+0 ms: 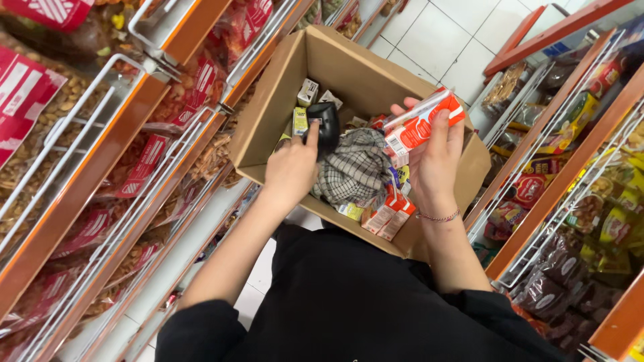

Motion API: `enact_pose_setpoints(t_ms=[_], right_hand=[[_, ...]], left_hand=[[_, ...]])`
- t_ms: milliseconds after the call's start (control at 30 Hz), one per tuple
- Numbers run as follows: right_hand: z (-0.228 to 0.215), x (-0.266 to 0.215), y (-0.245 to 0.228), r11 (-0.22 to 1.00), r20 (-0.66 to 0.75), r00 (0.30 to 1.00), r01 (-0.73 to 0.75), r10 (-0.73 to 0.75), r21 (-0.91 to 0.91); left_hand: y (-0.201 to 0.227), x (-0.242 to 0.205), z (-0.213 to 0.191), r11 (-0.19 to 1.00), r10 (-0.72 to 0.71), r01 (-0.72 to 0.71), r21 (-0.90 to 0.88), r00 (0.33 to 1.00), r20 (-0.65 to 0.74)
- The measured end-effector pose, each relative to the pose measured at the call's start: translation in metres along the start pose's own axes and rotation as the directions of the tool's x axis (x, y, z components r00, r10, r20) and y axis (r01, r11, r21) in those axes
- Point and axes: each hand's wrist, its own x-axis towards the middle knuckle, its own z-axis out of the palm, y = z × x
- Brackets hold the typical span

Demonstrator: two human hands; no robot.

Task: The person picks up milk and yogurt drink cartons from a cardboard box, wipes them with a cloth, scans the barcode with a handheld scanner, and places them on a refrigerated shelf. The person handles multiple yellow Ultra Milk cartons and pink yogurt drink cartons, organizing them into rows.

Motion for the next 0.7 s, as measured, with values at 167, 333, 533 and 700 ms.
enact_pose_setpoints(t_ms=[167,333,533,700], right_hand=[[0.001,-0.003,0.013,1.000,0.029,1.000,0.004,-0.005,0.023],[0.011,-0.011,0.030,0.999,0.080,0.996,0.044,-0.044,0.009],[0.050,-0.030,0.043,0.995,0.177,0.984,0.039,-0.022,-0.096],[0.104,-0.064,0.032,0.942,0.405,0.912,-0.184,0.058,0.280]], left_hand=[[-0.031,0.018,0.083,0.973,-0.132,0.081,0.214,0.963,0.235],[-0.039,0.004,0.057,0.999,-0.007,-0.001,0.032,0.973,0.229],[-0.004,-0.047,-0.070,0.625,-0.047,0.021,-0.781,0.999,-0.010],[0.009,-0.080,-0.137,0.550,-0.101,-0.121,-0.827,0.973,-0.210]])
